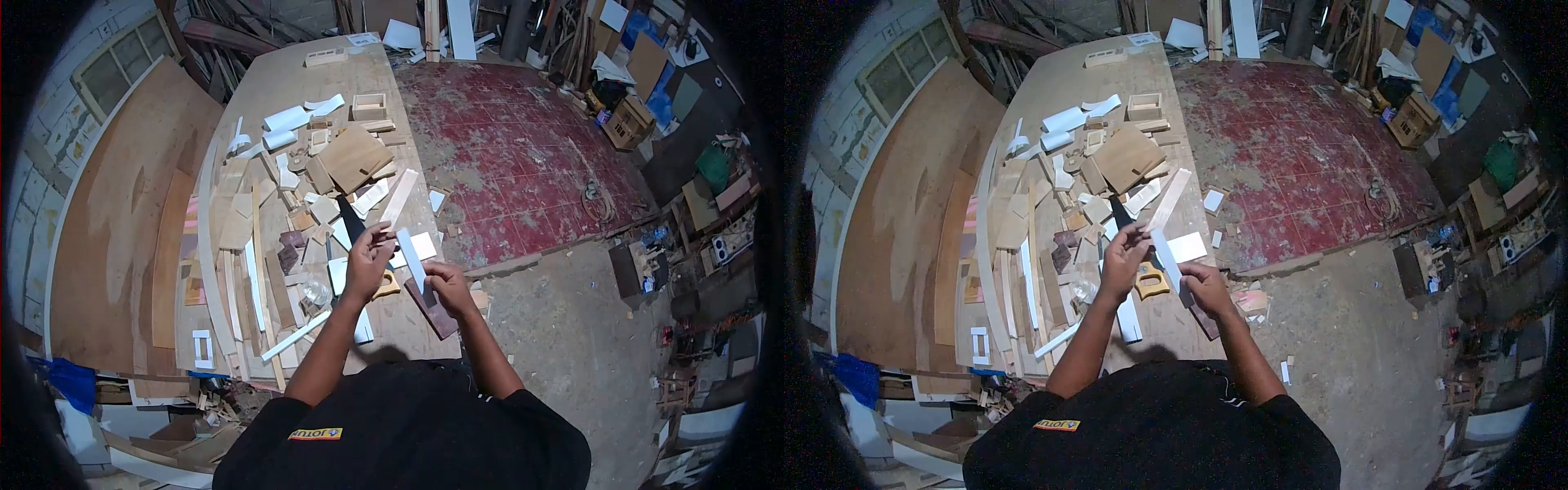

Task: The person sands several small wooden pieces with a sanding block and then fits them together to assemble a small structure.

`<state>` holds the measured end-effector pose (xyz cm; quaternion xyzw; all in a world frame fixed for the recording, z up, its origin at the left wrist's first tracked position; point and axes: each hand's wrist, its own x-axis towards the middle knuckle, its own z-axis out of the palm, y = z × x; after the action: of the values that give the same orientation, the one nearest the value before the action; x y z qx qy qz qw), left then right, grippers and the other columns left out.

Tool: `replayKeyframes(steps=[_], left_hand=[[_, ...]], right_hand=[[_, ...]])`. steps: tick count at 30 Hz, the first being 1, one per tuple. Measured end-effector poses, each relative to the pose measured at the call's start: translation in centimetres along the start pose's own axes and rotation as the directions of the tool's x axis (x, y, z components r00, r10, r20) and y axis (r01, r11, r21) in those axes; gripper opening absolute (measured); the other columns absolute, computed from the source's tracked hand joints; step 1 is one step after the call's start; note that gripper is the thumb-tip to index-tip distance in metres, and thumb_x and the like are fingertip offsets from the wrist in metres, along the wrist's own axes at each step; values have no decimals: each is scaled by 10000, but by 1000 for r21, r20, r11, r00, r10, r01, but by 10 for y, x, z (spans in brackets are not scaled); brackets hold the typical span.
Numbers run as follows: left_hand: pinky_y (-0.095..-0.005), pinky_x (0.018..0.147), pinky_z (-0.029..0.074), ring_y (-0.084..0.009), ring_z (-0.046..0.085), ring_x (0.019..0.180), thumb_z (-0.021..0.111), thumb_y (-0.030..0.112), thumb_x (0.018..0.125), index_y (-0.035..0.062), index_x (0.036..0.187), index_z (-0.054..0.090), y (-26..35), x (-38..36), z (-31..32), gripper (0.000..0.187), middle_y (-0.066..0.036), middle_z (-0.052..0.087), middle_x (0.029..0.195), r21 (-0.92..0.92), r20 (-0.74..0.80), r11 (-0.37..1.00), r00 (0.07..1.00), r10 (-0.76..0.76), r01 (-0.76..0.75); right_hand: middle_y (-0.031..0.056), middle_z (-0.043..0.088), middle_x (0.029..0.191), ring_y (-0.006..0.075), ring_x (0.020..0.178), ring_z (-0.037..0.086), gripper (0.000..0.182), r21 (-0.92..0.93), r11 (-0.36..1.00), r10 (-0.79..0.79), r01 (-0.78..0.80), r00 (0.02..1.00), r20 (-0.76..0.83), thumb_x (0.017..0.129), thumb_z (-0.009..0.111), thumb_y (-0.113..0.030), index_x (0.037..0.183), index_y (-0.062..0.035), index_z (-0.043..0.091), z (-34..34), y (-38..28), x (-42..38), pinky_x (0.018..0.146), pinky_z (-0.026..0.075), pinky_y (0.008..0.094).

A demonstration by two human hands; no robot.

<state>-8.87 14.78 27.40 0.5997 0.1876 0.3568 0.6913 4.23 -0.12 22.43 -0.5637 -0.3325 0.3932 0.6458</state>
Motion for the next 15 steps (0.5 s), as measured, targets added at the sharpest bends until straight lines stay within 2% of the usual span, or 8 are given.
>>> replayKeyframes(steps=[2,3,7,9,15], left_hand=[[-260,811,506,-119,604,938,592,89,910,-8,1217,553,10,2,-3,324,-97,623,1093,69,-12,997,999,-32,33],[-257,761,524,-114,620,880,608,105,905,-6,1134,620,9,3,-2,254,-77,655,1014,92,-45,996,999,-16,20],[-256,711,539,-114,635,819,602,103,907,-12,1059,660,5,0,-7,200,-74,674,944,152,-44,988,999,-29,36],[-259,696,547,-118,642,774,582,109,914,-19,1003,681,6,-3,-7,184,-79,681,901,52,-80,996,994,-74,78],[-258,698,545,-120,643,750,557,123,924,-48,989,674,7,-4,-12,217,-98,680,893,-40,-65,993,992,-109,107]], right_hand=[[61,670,961,119,851,602,303,-114,993,-20,28,997,72,811,540,-23,1081,34,664,2,-9,-3,766,475,255],[61,670,961,119,851,602,303,-114,993,-21,29,997,71,811,540,-23,1081,34,664,2,-9,-3,766,475,255],[91,666,978,136,866,606,291,-158,987,-24,41,994,106,802,545,-33,1057,45,663,0,-9,-5,789,477,274],[93,664,978,139,863,607,284,-163,985,-29,48,992,119,801,545,-35,1046,46,663,0,-10,-6,794,477,276],[87,666,938,137,851,605,279,-169,985,-9,31,992,128,792,535,-33,1026,47,664,-3,-3,-6,789,474,270]])
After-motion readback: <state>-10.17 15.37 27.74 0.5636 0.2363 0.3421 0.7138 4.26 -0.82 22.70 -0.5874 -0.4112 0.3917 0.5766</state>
